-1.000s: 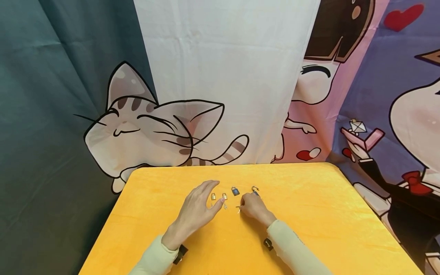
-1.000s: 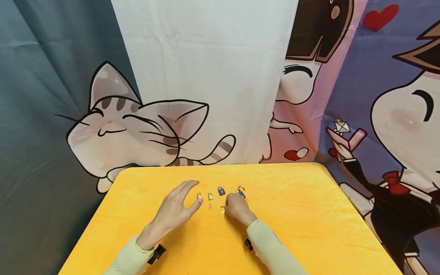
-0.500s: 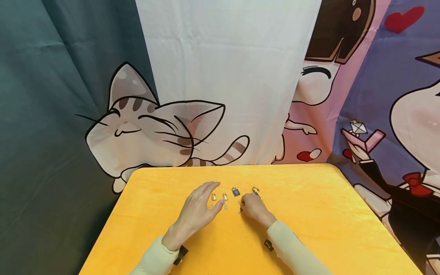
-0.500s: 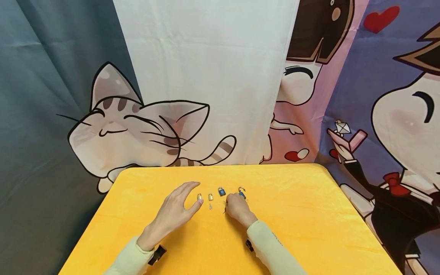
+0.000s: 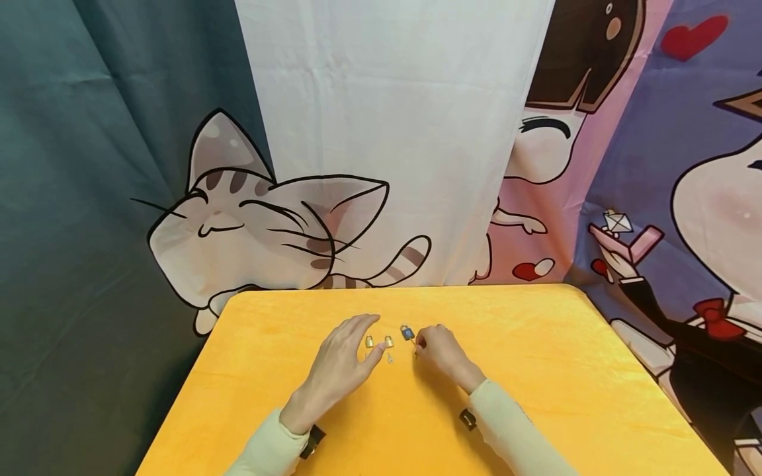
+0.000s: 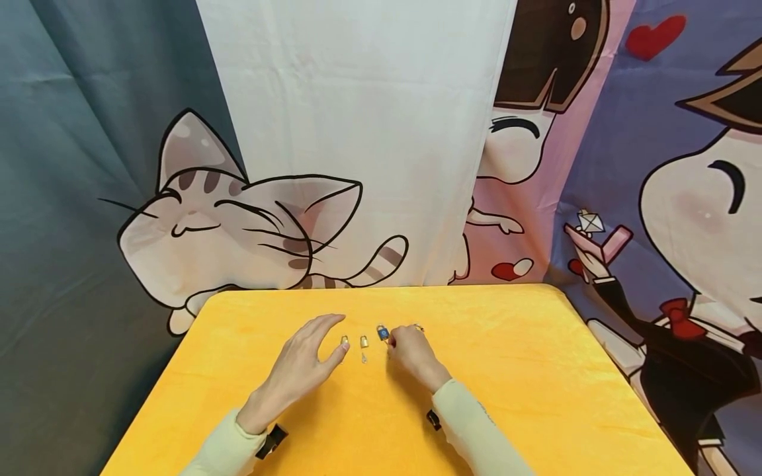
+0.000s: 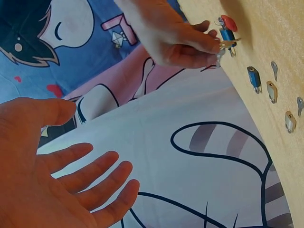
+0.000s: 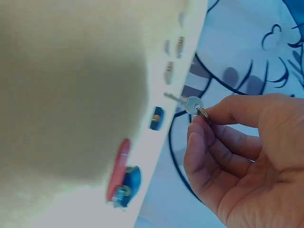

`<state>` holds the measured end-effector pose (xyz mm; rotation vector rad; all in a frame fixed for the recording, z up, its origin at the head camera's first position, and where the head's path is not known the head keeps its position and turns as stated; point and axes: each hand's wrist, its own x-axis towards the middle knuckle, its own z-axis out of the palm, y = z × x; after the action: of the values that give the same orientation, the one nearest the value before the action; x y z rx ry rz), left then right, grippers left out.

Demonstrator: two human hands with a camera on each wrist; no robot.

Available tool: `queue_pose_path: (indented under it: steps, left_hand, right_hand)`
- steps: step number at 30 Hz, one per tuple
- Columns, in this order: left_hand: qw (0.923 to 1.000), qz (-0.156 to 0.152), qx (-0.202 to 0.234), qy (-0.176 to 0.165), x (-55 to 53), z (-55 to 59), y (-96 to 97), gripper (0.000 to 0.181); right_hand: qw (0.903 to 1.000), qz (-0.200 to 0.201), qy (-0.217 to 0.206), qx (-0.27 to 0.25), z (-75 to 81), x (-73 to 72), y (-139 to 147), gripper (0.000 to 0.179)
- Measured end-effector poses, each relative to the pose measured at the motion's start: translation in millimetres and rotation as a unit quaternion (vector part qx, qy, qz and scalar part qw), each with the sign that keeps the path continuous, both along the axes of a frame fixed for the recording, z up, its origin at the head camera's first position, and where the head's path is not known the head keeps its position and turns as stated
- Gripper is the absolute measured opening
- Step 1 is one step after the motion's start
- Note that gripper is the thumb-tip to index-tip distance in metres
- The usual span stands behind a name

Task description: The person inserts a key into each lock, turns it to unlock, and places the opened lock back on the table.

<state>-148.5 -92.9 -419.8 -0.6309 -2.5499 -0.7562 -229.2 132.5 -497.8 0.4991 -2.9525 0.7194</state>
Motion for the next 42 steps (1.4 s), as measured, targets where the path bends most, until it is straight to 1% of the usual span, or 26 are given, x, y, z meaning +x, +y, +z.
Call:
queue_pose_path:
  steps: [4, 10, 12, 15, 17, 19, 22, 30, 34, 42]
  left_hand:
    - [1.0000, 0.000, 0.000, 0.000, 0.2, 0.7, 0.3, 0.049]
    - [1.0000, 0.003, 0.003, 0.006, 0.3, 1.6, 1.0, 0.048]
    - [0.9999, 0.003, 0.006, 0.008, 0.4, 2.1, 1.1, 0.048]
    - [0.9999, 0.001, 0.012, 0.010, 0.4, 2.7, 1.7, 0.047]
    - [0.9999, 0.000, 0.013, 0.011, 0.3, 3.1, 2.1, 0.047]
    - [0.9998, -0.001, 0.013, 0.013, 0.1, 3.8, 2.4, 0.046]
    - [0.9998, -0.001, 0.015, 0.016, -0.1, 5.2, 3.3, 0.045]
    - [0.9990, -0.001, 0.038, 0.023, 1.0, 9.4, 6.9, 0.043]
    - [0.9983, -0.002, 0.052, 0.026, 2.3, 11.6, 8.0, 0.041]
    - [0.9945, -0.010, 0.099, 0.035, 5.1, 18.0, 12.2, 0.027]
  right_hand:
    - [0.9997, 0.002, -0.002, -0.026, 12.8, 3.7, 0, 0.005]
    - [0.9983, -0.004, 0.021, -0.054, 39.9, 12.9, 0, 0.004]
    - [0.9974, -0.007, 0.021, -0.069, 48.5, 16.1, 0, 0.005]
    - [0.9958, -0.012, 0.040, -0.081, 59.7, 20.6, 1, 0.006]
    - [0.9945, -0.013, 0.062, -0.083, 66.9, 23.7, 1, 0.006]
    - [0.9925, -0.013, 0.094, -0.078, 73.5, 26.4, 1, 0.006]
    - [0.9894, -0.010, 0.118, -0.084, 82.9, 31.4, 2, 0.005]
    - [0.9810, -0.003, 0.167, -0.099, 101.2, 45.1, 2, 0.003]
    - [0.9750, 0.008, 0.195, -0.106, 108.9, 53.4, 1, 0.004]
    - [0.9610, 0.033, 0.249, -0.116, 120.0, 66.7, -1, 0.006]
